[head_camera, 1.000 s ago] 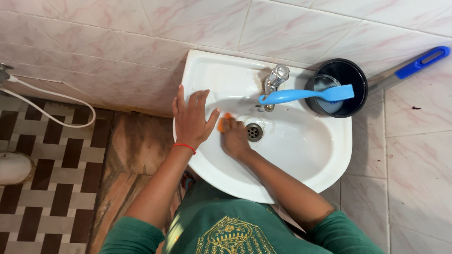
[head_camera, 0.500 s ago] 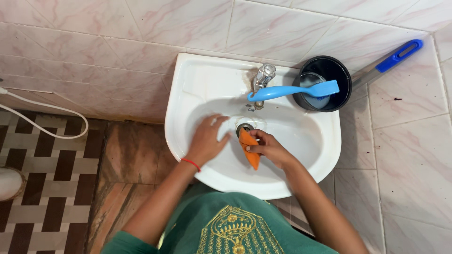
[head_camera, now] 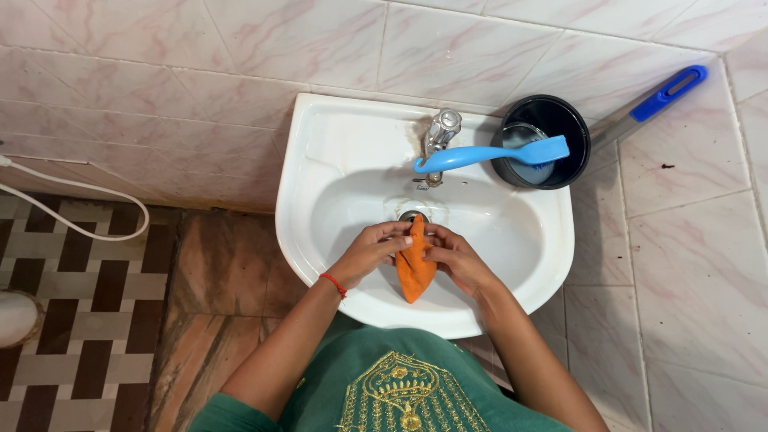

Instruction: The person scrubs the inside of a white bathroom sink with an orange cloth, focusing on the basin and drain area. They then wipe the faucet and surrounding surfaces, and finally use a blue scrub brush to clean the sink basin.

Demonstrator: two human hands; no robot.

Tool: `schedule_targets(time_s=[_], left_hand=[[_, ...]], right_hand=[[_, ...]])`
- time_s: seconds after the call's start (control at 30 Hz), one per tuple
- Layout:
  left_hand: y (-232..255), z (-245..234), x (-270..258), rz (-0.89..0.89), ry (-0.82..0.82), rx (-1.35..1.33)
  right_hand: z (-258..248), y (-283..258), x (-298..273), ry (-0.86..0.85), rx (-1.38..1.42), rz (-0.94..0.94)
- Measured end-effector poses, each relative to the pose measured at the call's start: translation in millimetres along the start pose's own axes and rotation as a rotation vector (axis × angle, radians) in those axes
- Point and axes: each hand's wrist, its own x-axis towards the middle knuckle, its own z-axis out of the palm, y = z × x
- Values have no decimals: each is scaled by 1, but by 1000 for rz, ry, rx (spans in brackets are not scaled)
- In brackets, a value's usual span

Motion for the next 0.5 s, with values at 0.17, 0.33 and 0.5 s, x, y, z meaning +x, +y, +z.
schedule_targets(time_s=[0.17, 0.33, 0.5], left_hand=[[-5, -1, 2, 10, 49, 53], [4, 2, -3, -17, 131, 261], [25, 4, -9, 79, 178, 609]], right_hand=[[-22, 6, 9, 84, -209, -57], [-26, -2, 2, -1, -179, -115], [-8, -30, -13, 95, -94, -77]])
